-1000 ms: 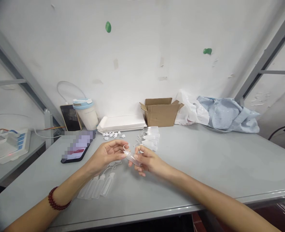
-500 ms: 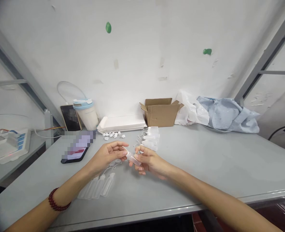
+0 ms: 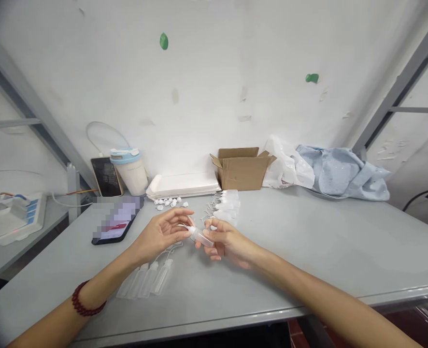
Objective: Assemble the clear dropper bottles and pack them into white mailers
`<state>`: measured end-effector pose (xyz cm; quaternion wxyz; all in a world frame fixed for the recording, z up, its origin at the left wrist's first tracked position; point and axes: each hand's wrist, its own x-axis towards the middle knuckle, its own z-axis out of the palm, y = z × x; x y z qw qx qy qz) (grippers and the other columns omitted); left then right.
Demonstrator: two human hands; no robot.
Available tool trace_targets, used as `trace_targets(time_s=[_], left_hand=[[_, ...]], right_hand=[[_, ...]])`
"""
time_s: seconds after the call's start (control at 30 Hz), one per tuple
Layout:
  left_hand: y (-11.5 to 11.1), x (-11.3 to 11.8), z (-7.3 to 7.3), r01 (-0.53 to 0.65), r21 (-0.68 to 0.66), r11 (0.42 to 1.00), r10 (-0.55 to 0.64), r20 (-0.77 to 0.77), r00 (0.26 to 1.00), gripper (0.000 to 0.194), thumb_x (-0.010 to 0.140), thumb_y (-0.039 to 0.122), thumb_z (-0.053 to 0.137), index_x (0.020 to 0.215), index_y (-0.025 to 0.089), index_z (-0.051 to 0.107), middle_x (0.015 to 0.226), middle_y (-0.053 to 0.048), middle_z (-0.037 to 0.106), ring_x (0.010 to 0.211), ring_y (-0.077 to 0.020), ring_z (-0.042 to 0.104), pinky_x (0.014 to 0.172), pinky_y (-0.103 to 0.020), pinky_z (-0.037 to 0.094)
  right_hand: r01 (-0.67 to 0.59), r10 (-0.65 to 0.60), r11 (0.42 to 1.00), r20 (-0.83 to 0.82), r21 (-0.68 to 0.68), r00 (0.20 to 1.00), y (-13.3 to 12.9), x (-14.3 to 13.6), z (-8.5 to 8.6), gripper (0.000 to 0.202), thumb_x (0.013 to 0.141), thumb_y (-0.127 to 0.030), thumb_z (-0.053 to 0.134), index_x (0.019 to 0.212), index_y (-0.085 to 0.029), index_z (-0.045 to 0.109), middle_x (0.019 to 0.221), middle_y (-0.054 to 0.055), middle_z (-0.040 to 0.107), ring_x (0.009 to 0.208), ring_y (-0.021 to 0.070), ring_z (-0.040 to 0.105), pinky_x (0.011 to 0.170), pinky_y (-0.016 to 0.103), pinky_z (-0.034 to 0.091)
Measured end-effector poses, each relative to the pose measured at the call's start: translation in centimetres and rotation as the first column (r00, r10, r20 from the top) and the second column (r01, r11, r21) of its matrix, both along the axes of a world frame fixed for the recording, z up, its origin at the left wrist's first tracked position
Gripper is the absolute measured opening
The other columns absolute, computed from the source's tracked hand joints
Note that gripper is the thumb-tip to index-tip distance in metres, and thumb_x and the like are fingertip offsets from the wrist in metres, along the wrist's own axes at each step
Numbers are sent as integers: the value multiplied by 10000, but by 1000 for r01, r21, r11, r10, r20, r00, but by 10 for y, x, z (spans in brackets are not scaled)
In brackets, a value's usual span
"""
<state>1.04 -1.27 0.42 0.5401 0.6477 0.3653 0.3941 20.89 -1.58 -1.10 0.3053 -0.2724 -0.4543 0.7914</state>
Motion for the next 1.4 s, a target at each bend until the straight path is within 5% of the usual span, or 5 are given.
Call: trace_targets(time_s=[0.4, 0.7, 1.13, 1.27, 1.4], left_hand=[[-3, 5, 1, -111, -13, 994, 109, -112, 988, 303, 719, 305, 657, 971, 147, 599, 750, -14, 592, 664, -143, 602, 670, -289, 498], [-1, 2, -1, -159, 18, 987, 160, -78, 984, 284, 724, 279, 649, 972, 154, 592, 705, 10, 571, 625, -132, 584, 656, -286, 476], [-3, 2, -7, -46, 138, 989, 48, -8, 999, 316, 765, 208, 627, 1070, 209, 546, 816, -11, 540, 828, -145, 544, 741, -259, 450], [-2, 1, -4, -82, 134, 988, 84, -8, 996, 403, 755, 228, 644, 1138, 196, 525, 840, -19, 570, 850, -150, 558, 748, -256, 456], [-1, 0, -1, -121, 82, 989, 128, -87, 988, 393, 790, 292, 595, 1150, 150, 532, 792, -21, 601, 722, -141, 586, 721, -290, 479]], right_hand=[[38, -63, 981, 125, 192, 990, 3, -2, -9, 358, 762, -437, 637, 908, -212, 400, 746, 13, 625, 461, 65, 404, 449, 213, 314], [60, -354, 788, 370, 613, 859, -2, -3, -8, 378, 827, -506, 498, 717, -149, 561, 544, -35, 449, 462, 72, 387, 448, 218, 293], [56, -64, 996, 122, 63, 990, 5, 3, -6, 360, 796, -467, 587, 670, -157, 454, 577, -78, 279, 437, 31, 226, 396, 185, 238], [100, -148, 960, 176, 260, 973, 3, 1, -3, 393, 802, -505, 549, 641, -172, 416, 568, -69, 318, 443, 48, 291, 421, 207, 301], [110, -351, 796, 306, 595, 885, -3, -1, -3, 339, 849, -477, 479, 747, -156, 519, 548, -49, 411, 485, 83, 399, 493, 230, 335]])
